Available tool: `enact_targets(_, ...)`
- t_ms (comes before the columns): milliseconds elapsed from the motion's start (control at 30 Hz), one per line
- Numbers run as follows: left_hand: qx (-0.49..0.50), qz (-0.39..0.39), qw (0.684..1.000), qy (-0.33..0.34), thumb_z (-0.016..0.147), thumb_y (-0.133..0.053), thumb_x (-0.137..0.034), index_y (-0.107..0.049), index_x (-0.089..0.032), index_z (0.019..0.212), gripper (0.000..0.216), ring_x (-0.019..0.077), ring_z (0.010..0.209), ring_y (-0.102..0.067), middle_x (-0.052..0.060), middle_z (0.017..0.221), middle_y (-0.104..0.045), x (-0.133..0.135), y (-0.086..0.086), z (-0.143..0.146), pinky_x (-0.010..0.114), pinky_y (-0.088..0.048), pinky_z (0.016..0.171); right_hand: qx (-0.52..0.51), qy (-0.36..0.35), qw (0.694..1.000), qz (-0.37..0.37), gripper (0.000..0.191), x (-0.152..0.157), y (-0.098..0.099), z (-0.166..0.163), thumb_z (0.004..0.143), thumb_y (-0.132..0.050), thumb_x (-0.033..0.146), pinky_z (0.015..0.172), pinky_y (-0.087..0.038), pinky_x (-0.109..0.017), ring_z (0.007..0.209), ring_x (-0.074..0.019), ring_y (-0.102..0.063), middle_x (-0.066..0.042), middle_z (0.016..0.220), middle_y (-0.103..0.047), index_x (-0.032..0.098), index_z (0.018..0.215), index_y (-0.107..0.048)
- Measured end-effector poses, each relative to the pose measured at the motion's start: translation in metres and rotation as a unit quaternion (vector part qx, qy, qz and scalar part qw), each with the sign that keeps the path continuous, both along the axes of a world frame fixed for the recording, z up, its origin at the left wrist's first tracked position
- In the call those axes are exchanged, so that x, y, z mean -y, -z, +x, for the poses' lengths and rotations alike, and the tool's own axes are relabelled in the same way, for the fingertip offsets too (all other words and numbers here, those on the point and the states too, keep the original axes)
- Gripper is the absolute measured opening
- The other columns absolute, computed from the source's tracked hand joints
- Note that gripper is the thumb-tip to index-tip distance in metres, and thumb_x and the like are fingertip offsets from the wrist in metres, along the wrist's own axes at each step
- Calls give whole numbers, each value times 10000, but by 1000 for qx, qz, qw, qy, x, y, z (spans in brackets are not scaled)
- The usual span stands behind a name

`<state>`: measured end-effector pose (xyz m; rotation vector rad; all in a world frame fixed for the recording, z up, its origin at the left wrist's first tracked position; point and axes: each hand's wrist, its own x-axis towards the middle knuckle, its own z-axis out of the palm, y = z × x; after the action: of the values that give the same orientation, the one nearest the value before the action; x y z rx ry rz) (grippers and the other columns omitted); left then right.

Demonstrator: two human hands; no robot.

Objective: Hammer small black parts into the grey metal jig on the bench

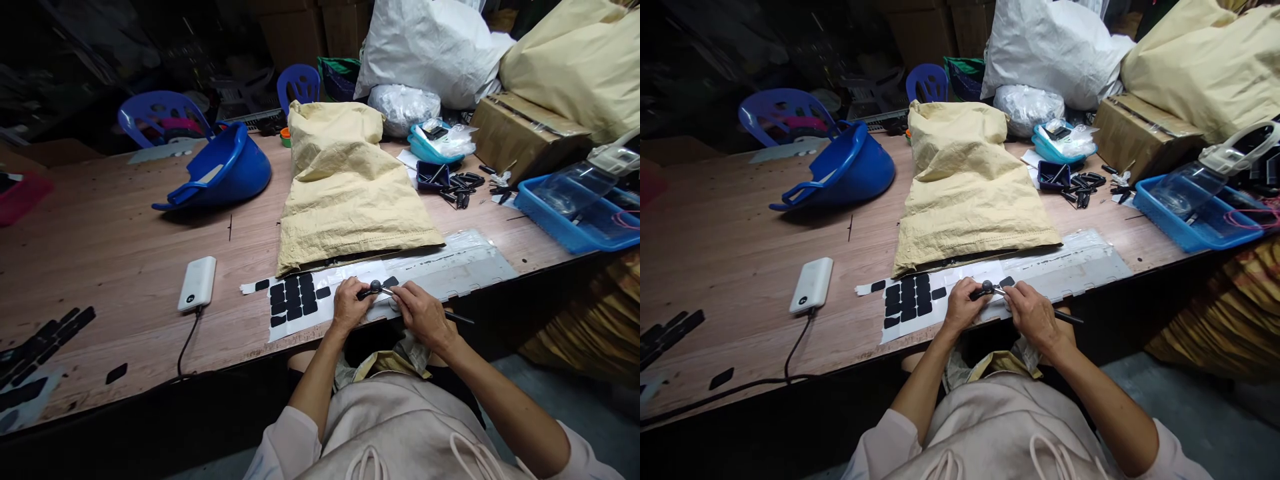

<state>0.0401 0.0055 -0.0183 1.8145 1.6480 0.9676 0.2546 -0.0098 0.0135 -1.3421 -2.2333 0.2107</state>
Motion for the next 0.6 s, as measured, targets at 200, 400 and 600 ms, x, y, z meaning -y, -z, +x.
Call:
enact_targets(200,7,-3,1000,0,788,-856,-156,-786,-234,879,139,202,899,-628,10,853,-668,0,1,0,337,-483,844,-34,34,999,18,314,0,-5,3,1106,-443,332,770,-505,-271,903,-176,-678,-57,980,-709,264,1234,-722)
enact_targets(400,7,5,1000,0,789,-831,-142,-779,-232,873,134,201,892,-628,11,852,-667,1,4,-1,334,-483,833,3,38,999,25,304,-1,-1,5,1108,-444,324,735,-486,-262,860,-166,-666,-44,940,-700,256,1172,-733)
enact_targets(600,-6,8,1000,-8,774,-832,-132,-771,-226,857,140,203,883,-628,8,847,-674,1,6,0,338,-480,839,9,75,994,75,283,-25,-1,39,1088,-494,326,776,-474,-291,902,-192,-647,-60,956,-695,230,1178,-745)
